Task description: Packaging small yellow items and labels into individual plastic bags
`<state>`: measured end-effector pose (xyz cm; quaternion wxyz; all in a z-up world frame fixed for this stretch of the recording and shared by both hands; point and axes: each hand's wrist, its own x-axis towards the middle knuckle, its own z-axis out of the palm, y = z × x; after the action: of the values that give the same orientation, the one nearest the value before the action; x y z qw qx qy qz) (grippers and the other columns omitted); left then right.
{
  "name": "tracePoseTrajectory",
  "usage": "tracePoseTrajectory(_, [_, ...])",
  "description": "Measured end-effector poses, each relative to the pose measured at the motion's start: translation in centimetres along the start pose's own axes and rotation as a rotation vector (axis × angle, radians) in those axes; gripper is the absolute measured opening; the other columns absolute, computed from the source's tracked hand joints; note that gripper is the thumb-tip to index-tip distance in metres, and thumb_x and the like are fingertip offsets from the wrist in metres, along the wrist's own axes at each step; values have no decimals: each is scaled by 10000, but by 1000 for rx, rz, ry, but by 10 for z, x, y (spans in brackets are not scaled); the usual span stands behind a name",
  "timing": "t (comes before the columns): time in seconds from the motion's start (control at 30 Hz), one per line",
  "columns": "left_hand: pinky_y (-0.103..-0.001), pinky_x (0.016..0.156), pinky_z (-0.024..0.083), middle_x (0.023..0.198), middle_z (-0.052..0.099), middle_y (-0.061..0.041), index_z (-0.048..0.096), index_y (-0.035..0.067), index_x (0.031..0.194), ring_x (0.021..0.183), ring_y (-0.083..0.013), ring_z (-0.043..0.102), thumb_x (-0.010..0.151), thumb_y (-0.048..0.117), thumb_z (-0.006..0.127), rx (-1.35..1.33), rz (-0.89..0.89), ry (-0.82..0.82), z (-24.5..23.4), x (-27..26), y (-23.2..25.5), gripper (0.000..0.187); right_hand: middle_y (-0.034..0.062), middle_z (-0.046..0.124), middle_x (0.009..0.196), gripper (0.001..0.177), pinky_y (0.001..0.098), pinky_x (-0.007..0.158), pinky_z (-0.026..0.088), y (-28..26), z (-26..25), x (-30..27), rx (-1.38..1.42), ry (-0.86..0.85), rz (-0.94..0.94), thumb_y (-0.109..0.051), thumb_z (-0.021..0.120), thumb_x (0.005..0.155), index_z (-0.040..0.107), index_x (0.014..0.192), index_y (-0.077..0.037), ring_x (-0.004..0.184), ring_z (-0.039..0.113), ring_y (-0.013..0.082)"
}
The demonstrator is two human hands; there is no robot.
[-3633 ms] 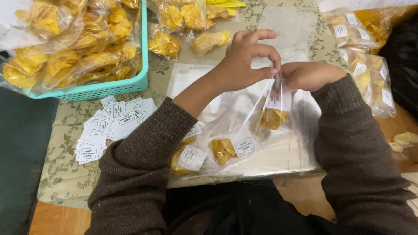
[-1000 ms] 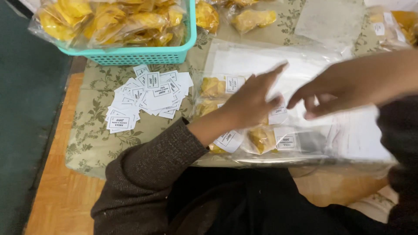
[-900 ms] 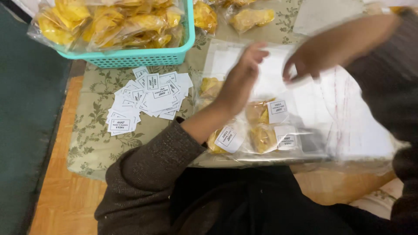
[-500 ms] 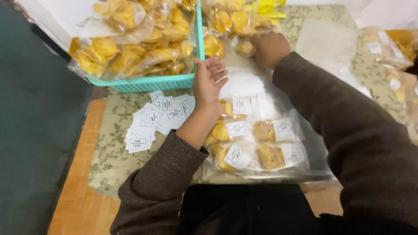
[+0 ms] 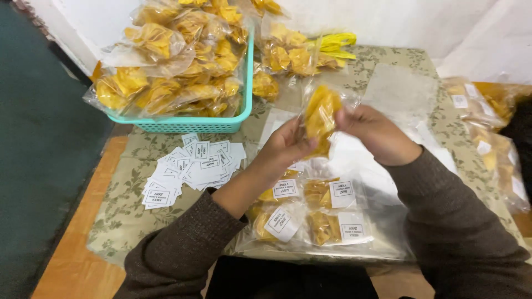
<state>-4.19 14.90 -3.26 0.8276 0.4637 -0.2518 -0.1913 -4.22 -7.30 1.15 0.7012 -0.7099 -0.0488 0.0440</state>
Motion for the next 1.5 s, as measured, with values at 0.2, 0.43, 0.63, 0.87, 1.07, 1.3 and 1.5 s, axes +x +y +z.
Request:
tracePoseTrajectory(0.2, [-357, 946, 588, 1113, 746, -106, 652, 28, 1281, 1046, -166, 726, 848, 80, 866, 57, 140, 7, 5, -3, -2, 485, 163, 648, 1322, 593, 424, 1076, 483, -55, 15, -33, -253, -145, -300, -229, 673, 896, 560, 1406, 53, 1214, 592, 228])
tracePoseTrajectory(0.43, [-406, 1012, 500, 1357, 576, -130, 473, 116, 1433, 1277, -277, 546, 889, 240, 736, 923, 263, 215, 7, -6, -3, 617, 182, 618, 1348, 452, 523, 1079, 448, -45, 23, -40, -1133, -12, -1104, -378, 726, 961, 620, 1307, -109, 1221, 585, 351])
tracePoseTrajectory(0.63, [-475, 1088, 403, 1415, 523, -154, 345, 53, 1501, 1234, -360, 547, 924, 69, 608, 1160, 554, 149, 2, -12, -11, 634, 66, 701, 1164, 100, 481, 922, 502, -32, 46, -39, -1383, 56, -1372, -145, 663, 1033, 752, 992, -124, 1049, 635, 297])
tracePoseTrajectory(0.87, [-495, 1075, 388, 1509, 520, -121, 290, 108, 1566, 1303, -334, 550, 843, 13, 625, 1441, 637, 248, -3, -13, -25, 803, 123, 736, 1006, 47, 331, 896, 605, -17, 38, -47, -450, 97, -813, -76, 681, 1035, 711, 1027, -41, 900, 698, 205])
tracePoseTrajectory(1.07, [-575, 1018, 420, 1250, 667, -68, 255, 112, 1545, 1048, -312, 645, 861, 212, 762, 1235, 307, 195, -5, -3, -12, 857, 80, 735, 1076, 113, 380, 1033, 672, -42, 31, -55, 309, 221, -449, -113, 541, 1124, 639, 1068, -111, 1038, 756, 230])
tracePoseTrajectory(1.3, [-367, 1048, 517, 1617, 406, -100, 312, 130, 1562, 1303, -261, 613, 854, 479, 736, 624, 123, -167, 4, -13, 2, 897, 99, 733, 1035, 114, 411, 1021, 650, -48, 20, -56, 583, 115, -309, -117, 560, 1104, 635, 1024, -85, 1097, 750, 279])
tracePoseTrajectory(1.5, [-224, 748, 553, 926, 630, 22, 640, 86, 1001, 861, -106, 648, 790, 191, 856, 274, -40, -141, 9, -10, 6, 320, 131, 718, 1063, 149, 487, 1032, 641, -58, 6, -58, 538, 35, -347, -85, 513, 1111, 654, 1062, -91, 1117, 734, 339])
